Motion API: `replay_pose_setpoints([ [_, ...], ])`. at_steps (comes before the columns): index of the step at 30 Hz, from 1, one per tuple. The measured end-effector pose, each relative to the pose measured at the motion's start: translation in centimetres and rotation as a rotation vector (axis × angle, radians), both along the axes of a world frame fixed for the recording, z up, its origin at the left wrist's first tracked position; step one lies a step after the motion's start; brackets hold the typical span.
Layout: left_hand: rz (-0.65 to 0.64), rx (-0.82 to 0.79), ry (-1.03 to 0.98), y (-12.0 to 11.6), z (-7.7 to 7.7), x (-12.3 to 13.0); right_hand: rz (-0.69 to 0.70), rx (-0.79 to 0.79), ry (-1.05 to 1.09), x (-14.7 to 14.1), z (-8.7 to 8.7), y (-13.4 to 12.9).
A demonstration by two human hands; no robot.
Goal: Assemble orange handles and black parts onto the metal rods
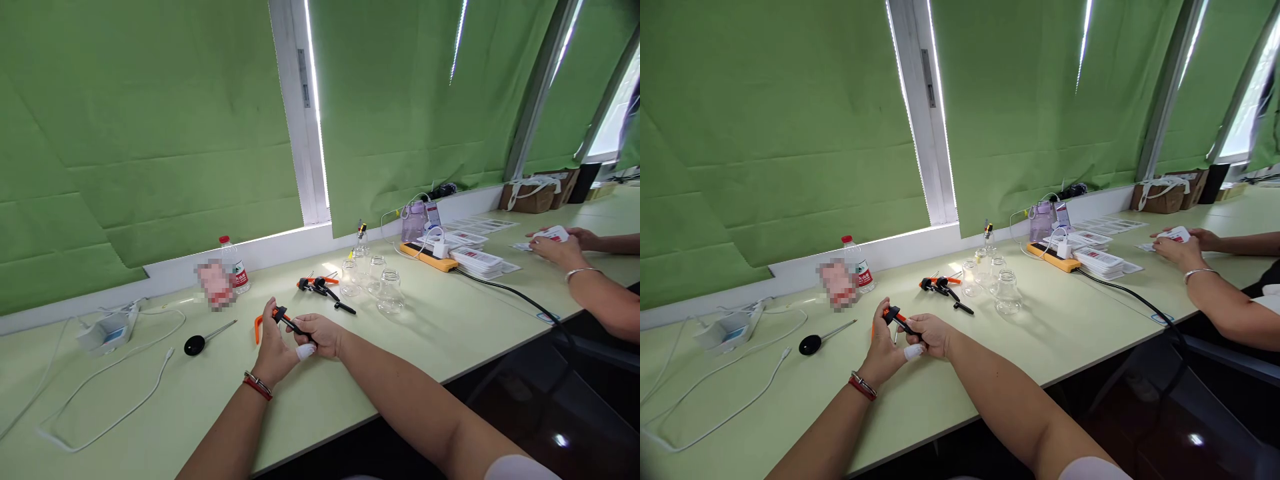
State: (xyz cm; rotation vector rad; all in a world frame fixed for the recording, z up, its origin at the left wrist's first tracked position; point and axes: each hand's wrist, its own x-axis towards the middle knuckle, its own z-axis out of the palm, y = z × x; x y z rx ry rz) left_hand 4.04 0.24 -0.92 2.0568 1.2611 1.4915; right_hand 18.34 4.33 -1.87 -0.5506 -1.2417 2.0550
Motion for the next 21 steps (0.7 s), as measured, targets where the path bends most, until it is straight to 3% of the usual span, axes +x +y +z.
replay_pose_setpoints([
  [7, 0.006, 0.016, 0.041, 0.17, -0.11, 0.04, -0.006, -0.021, 0.004, -0.21, -0.18, -0.16],
  [14, 0.062, 0.096, 0.232, -0.02, -0.11, 0.46, 0.041, 0.001, 0.066, -0.55, -0.26, -0.3],
  [21, 0.01, 0.108, 0.139, -0.26, 0.07, 0.4, 0.057, -0.007, 0.064, -0.69, -0.09, -0.46],
])
